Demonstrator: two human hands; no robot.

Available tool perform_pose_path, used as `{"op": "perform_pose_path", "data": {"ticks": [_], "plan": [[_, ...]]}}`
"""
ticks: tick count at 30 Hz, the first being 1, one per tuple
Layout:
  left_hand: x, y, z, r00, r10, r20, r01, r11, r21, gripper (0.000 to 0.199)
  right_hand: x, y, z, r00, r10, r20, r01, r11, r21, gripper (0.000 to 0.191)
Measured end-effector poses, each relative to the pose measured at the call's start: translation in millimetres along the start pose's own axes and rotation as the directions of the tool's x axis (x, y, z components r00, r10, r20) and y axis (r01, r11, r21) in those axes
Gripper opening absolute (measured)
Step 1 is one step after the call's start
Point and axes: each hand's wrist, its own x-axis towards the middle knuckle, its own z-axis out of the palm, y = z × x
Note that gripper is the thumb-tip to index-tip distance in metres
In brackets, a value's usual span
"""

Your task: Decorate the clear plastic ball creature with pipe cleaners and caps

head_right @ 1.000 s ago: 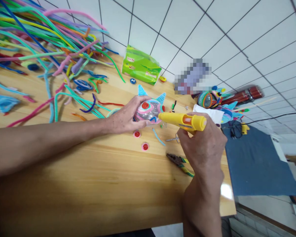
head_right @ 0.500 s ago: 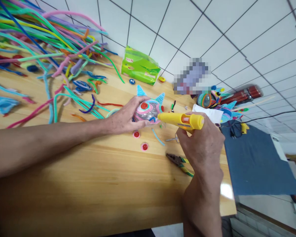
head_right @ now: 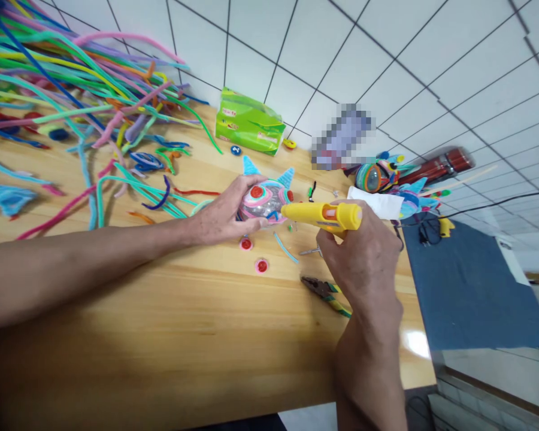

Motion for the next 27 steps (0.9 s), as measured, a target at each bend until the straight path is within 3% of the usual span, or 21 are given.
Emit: {"op": "perform_pose_path", "data": {"ticks": [6,16,27], "plan": [[1,0,0.7,1.0,0.012,-0.006,-0.012,1.0,0.003,0.073,0,2,1,0.998,-0.049,-0.025,0.049,0.999,-0.016,0.034],[0,-2,0.3,1.0,0.018,-0.002,-0.018,1.0,0.003,0.075,0,-1,-3,0.998,0.053,0.039,-0.049,0.994,-0.094,0.034],[0,-3,0.8,1.0,-0.011,0.0,0.011,0.999,-0.031,0.076,-3,-3,-13,0.999,0.032,0.04,-0.031,0.998,-0.046,0.036]]}}
